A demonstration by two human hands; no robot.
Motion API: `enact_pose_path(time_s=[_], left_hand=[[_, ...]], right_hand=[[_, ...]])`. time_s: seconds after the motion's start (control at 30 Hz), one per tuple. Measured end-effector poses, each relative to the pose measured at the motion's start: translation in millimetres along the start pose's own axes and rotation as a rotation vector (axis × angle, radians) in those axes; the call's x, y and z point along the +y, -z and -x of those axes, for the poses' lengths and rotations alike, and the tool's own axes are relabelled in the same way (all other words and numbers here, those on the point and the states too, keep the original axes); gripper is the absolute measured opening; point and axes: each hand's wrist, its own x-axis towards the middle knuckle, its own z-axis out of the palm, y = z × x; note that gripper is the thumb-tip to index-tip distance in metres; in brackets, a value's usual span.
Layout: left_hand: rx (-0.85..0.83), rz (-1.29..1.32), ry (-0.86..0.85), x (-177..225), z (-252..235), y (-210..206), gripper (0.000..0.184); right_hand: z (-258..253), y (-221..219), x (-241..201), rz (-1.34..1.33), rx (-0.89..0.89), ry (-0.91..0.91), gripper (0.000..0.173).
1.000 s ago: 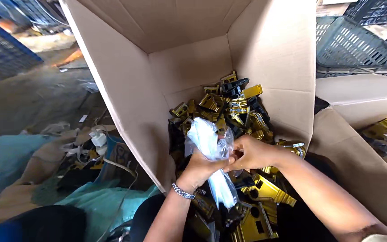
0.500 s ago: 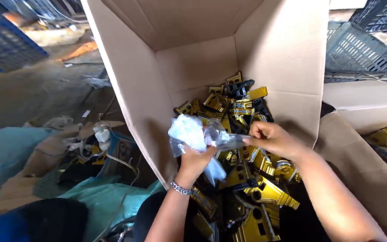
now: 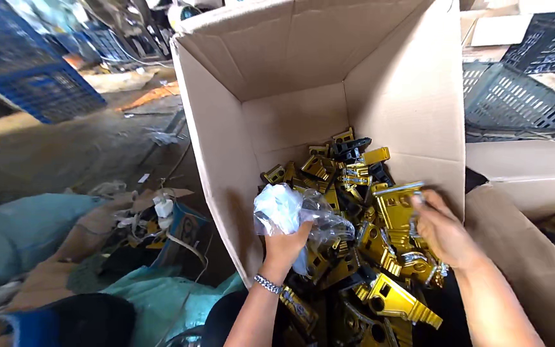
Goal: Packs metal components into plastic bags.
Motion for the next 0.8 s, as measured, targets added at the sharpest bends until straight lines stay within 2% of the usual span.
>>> enact_pose_path(time_s=[0.03, 0.07, 0.1, 0.17, 0.2, 0.23, 0.3, 0.33, 0.43, 0.47, 0.57, 0.6, 0.67, 0.73, 0.8], left_hand=[[-0.002, -0.012, -0.005, -2.4, 0.1, -2.0, 0.079], [-0.007, -0.015, -0.014, -5.5, 0.3, -4.4, 0.079], [-0.021, -0.009, -0.030, -9.0, 0.3, -6.5, 0.080], [-0.072, 0.041, 0.025, -7.4, 1.9, -8.3, 0.078], [-0.101, 0.067, 0.107, -1.3, 4.2, -8.1, 0.075], [-0.119, 0.089, 0.183, 5.2, 5.6, -6.9, 0.070], [-0.108, 0.169, 0.249, 13.7, 2.1, -4.5, 0.059], [-0.100, 0.212, 0.265, 16.2, 0.4, -3.0, 0.055], [-0.107, 0.191, 0.236, 16.1, 0.3, 2.1, 0.048], [-0.133, 0.123, 0.174, 12.4, 0.5, 3.2, 0.051], [-0.146, -0.144, -0.127, -5.9, 1.2, -2.7, 0.080], [-0.112, -0.210, -0.209, -11.4, 0.1, -6.1, 0.084], [-0.039, -0.259, -0.296, -21.9, -3.5, -9.4, 0.077], [0.068, -0.265, -0.366, -26.6, -5.1, -10.2, 0.061], [0.020, -0.196, -0.341, -15.3, 8.6, -11.3, 0.055]], right_hand=[[5.9, -1.4, -6.0, -0.180, -0.050, 0.036, 0.065], [11.0, -8.2, -8.5, -0.281, -0.132, 0.080, 0.075], [14.1, -20.4, -9.7, -0.304, -0.229, 0.092, 0.075], [14.1, -49.7, -15.7, -0.043, -0.394, -0.008, 0.069], [10.5, -64.1, -16.4, 0.126, -0.405, -0.044, 0.064], [6.2, -76.9, -12.5, 0.268, -0.353, -0.027, 0.058], [-1.1, -99.4, -4.2, 0.563, -0.226, 0.125, 0.038], [-1.8, -109.6, -5.3, 0.696, -0.271, 0.150, 0.035], [-8.2, -133.3, -13.5, 0.913, -0.653, -0.081, 0.058], [-12.9, -135.2, -8.6, 0.877, -0.653, -0.103, 0.061], [-21.4, -132.9, 19.0, 0.545, -0.403, -0.030, 0.070], [-23.1, -132.1, 21.6, 0.455, -0.366, -0.061, 0.075], [-20.6, -124.7, 17.0, 0.198, -0.343, -0.224, 0.082], [-13.8, -113.3, 12.3, -0.089, -0.309, -0.311, 0.070], [-7.2, -109.5, 15.0, -0.259, -0.208, -0.302, 0.063]])
